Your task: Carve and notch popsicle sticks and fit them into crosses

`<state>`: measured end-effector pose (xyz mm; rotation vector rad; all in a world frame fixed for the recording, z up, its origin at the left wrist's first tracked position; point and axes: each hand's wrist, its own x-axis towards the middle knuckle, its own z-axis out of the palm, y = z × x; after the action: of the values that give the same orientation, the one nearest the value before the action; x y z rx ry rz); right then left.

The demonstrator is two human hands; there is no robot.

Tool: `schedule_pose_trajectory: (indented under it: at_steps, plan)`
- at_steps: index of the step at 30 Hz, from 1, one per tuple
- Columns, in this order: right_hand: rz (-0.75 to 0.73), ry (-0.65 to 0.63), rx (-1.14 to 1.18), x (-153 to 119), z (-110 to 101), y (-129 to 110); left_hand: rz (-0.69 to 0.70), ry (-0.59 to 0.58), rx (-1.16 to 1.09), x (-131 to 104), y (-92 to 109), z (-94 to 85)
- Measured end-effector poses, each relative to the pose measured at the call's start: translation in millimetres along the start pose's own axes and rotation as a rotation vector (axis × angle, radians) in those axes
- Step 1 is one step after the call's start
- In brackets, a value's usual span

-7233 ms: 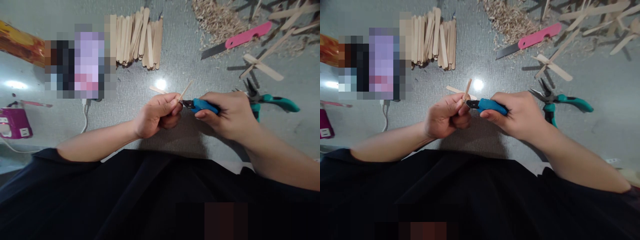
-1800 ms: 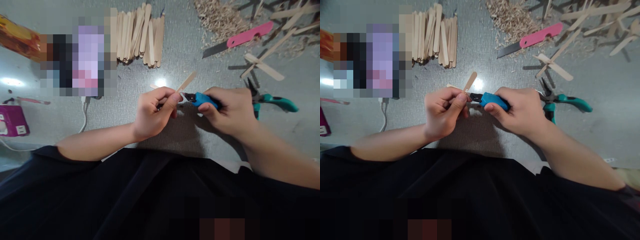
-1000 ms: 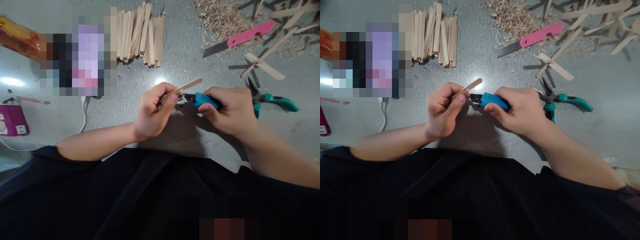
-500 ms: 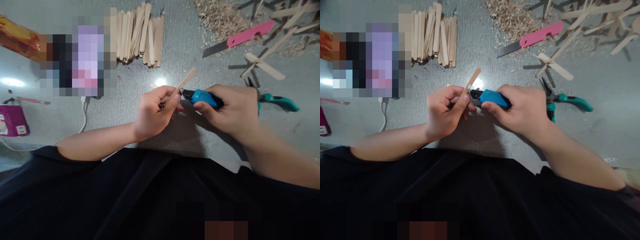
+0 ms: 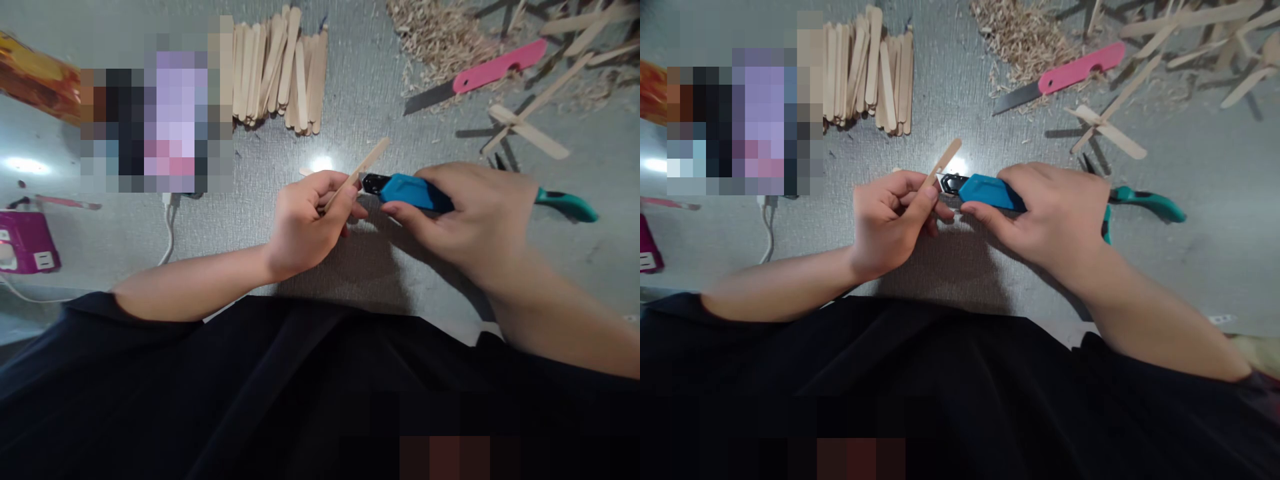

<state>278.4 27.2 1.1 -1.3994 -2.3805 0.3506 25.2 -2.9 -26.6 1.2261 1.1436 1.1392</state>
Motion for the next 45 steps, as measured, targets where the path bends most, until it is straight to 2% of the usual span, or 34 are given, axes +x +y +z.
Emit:
schedule_pose_trajectory:
  at_steps: [8,15,25,32,37,42,45]
  plan:
    - [0.035,-0.036,0.076,2,2,1,-0.038,0.009,0.024,1,0,-0.8]
    - [0.065,-0.065,0.214,4,5,3,-0.009,0.017,-0.001,3,-3,0.3]
    - [0.093,-0.135,0.253,6,-2,-1,0.043,0.007,0.017,3,-2,-1.4]
    - [0.075,-0.082,0.243,5,1,1,0.063,0.022,0.041,2,-2,-1.6]
    - [0.098,-0.123,0.234,5,-1,-2,0.050,0.012,0.018,2,-2,-1.7]
    - [0.090,-0.145,0.321,10,-3,-2,-0.006,0.004,0.015,2,-1,-3.2]
    - [0.123,-0.112,0.276,13,-2,1,0.057,0.023,0.033,-2,2,-4.8]
